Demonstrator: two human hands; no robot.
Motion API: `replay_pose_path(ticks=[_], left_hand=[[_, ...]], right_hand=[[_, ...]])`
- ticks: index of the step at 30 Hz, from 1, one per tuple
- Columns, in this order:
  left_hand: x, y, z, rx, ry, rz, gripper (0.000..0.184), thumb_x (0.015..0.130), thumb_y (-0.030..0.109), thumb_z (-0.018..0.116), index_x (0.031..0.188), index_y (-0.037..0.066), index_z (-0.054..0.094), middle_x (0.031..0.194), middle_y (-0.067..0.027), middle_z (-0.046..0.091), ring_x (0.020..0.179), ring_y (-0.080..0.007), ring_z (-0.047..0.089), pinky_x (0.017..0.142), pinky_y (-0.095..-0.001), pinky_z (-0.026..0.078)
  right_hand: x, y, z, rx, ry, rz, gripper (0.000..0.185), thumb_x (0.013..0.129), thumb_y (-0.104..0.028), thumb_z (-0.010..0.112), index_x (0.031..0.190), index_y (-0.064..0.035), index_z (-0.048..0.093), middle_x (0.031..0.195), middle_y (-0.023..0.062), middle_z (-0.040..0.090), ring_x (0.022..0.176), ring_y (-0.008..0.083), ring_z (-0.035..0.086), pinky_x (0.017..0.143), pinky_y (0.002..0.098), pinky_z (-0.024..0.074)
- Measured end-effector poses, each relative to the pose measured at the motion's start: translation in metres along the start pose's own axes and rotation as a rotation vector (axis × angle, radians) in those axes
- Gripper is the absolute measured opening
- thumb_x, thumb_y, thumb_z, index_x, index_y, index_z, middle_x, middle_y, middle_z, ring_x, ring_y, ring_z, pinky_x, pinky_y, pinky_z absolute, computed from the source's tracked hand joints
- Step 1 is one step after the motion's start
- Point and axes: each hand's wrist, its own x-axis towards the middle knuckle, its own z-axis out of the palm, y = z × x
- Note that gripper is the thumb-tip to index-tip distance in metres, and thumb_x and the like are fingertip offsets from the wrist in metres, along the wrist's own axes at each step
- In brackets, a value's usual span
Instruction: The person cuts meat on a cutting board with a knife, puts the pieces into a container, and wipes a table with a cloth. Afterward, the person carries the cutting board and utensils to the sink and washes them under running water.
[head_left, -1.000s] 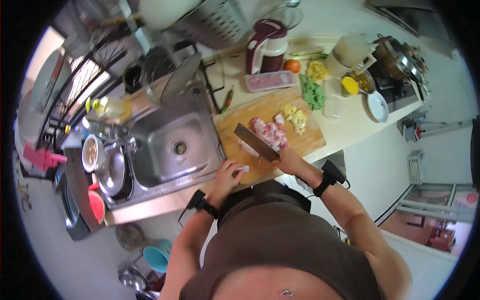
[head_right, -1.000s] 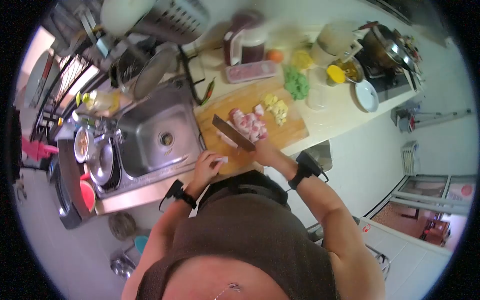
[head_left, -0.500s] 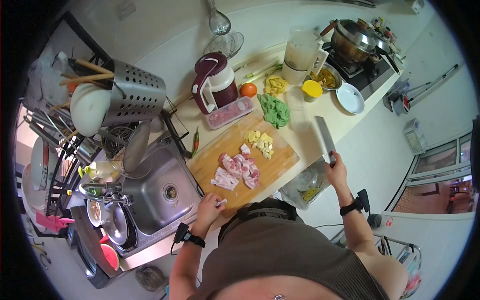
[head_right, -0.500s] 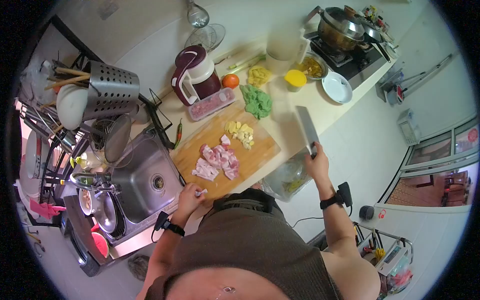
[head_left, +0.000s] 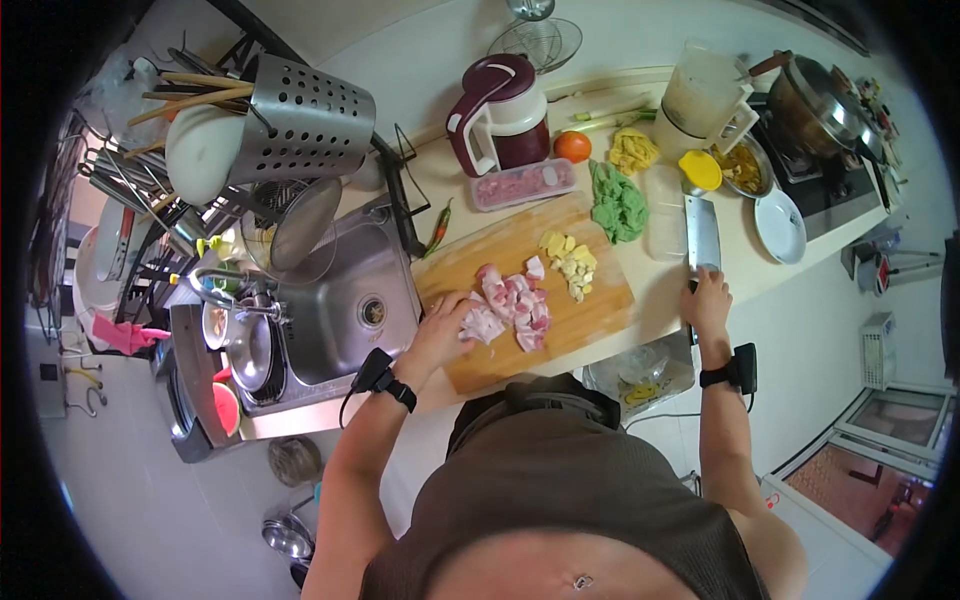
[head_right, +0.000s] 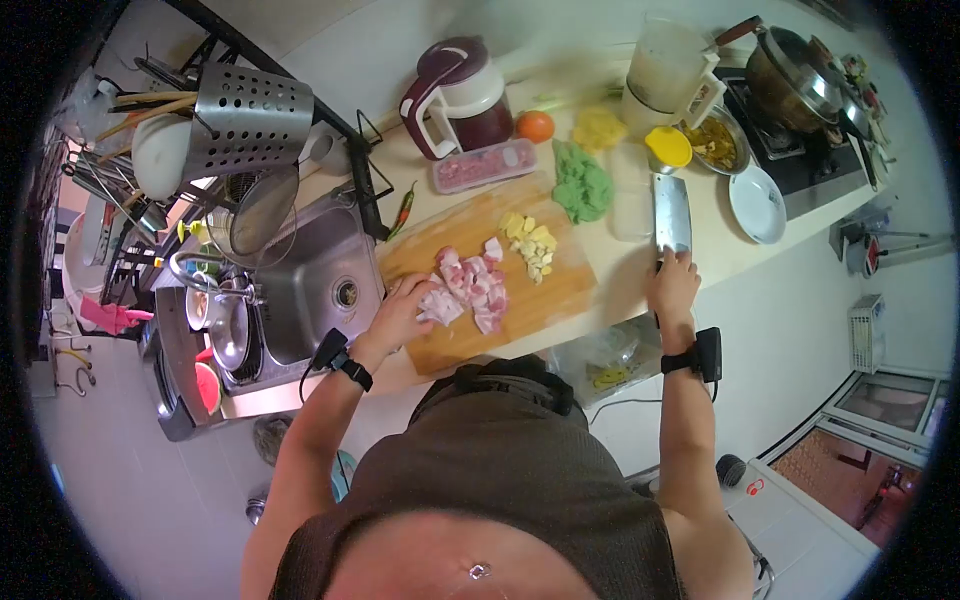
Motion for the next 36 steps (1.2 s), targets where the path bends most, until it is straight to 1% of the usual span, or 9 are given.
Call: replay_pose_path(ticks=[4,14,17,20,22,24,29,35,36], left_hand=[[0.012,0.005,0.002,0.071,-0.007,0.012,0.061,0.062,0.013,0.075,0.119,0.011,0.053,0.124,-0.0097,0.047,0.118,-0.0338,0.046,0.099,-0.0408,0.040],[0.012,0.010,0.016,0.107,-0.079,-0.040,0.055,0.063,0.015,0.073,0.115,0.013,0.054,0.111,-0.0116,0.054,0.105,-0.0348,0.052,0.090,-0.0426,0.045],[0.010,0.017,0.013,0.093,-0.049,-0.071,0.054,0.065,0.016,0.072,0.116,0.015,0.054,0.108,-0.0106,0.055,0.103,-0.0341,0.054,0.088,-0.0411,0.046],[0.003,0.023,0.012,0.077,-0.037,-0.067,0.054,0.067,0.018,0.072,0.118,0.017,0.055,0.106,-0.0093,0.055,0.103,-0.0332,0.054,0.088,-0.0408,0.045],[-0.001,0.022,0.016,0.065,-0.023,-0.053,0.053,0.068,0.019,0.072,0.118,0.018,0.055,0.105,-0.0087,0.055,0.104,-0.0326,0.053,0.089,-0.0410,0.045],[-0.005,0.018,0.023,0.152,-0.044,0.026,0.051,0.069,0.021,0.072,0.118,0.019,0.057,0.105,-0.0083,0.055,0.107,-0.0313,0.053,0.091,-0.0411,0.044],[0.000,0.021,0.019,0.113,-0.093,0.010,0.049,0.070,0.021,0.070,0.117,0.018,0.057,0.111,-0.0097,0.055,0.108,-0.0330,0.052,0.092,-0.0430,0.043],[-0.002,-0.003,0.028,0.068,-0.035,0.106,0.044,0.068,0.016,0.071,0.110,0.015,0.060,0.099,-0.0116,0.061,0.093,-0.0326,0.061,0.081,-0.0395,0.050],[-0.005,-0.007,0.029,-0.053,-0.028,-0.020,0.041,0.070,0.014,0.070,0.109,0.012,0.060,0.096,-0.0113,0.062,0.088,-0.0280,0.062,0.075,-0.0360,0.051]], right_hand=[[0.037,-0.017,0.015,0.488,0.247,-0.259,0.072,0.076,-0.031,0.069,0.138,-0.0130,0.038,0.123,0.0234,0.048,0.107,0.0426,0.052,0.088,0.0487,0.0451],[0.073,-0.063,0.034,0.195,0.217,-0.040,0.079,0.073,-0.035,0.073,0.139,-0.0219,0.034,0.127,0.0233,0.046,0.108,0.0424,0.051,0.089,0.0476,0.0461],[0.079,-0.054,0.038,0.254,0.201,-0.016,0.074,0.073,-0.035,0.072,0.137,-0.0201,0.037,0.125,0.0224,0.048,0.105,0.0406,0.053,0.088,0.0468,0.0469],[0.076,-0.042,0.030,0.644,0.269,-0.075,0.065,0.079,-0.031,0.068,0.136,-0.0180,0.039,0.124,0.0186,0.053,0.107,0.0344,0.053,0.087,0.0436,0.0467],[0.041,-0.054,-0.011,1.543,-0.207,0.177,0.055,0.086,-0.031,0.059,0.135,-0.0161,0.041,0.124,0.0151,0.055,0.110,0.0288,0.053,0.087,0.0412,0.0457],[0.013,-0.052,-0.025,1.992,-0.534,0.171,0.054,0.088,-0.031,0.049,0.138,-0.0165,0.040,0.129,0.0144,0.053,0.108,0.0244,0.056,0.083,0.0413,0.0495],[-0.046,-0.084,-0.051,2.305,-0.945,0.161,0.070,0.079,-0.033,0.051,0.142,-0.0071,0.034,0.133,0.0254,0.045,0.109,0.0306,0.055,0.080,0.0412,0.0522],[-0.095,-0.106,-0.028,2.323,-1.080,0.173,0.069,0.081,-0.033,0.049,0.142,-0.0071,0.033,0.130,0.0244,0.048,0.107,0.0316,0.058,0.082,0.0434,0.0527],[-0.104,-0.112,-0.028,2.292,-1.083,0.207,0.070,0.080,-0.033,0.048,0.143,-0.0054,0.031,0.130,0.0254,0.048,0.108,0.0332,0.057,0.080,0.0442,0.0541]])
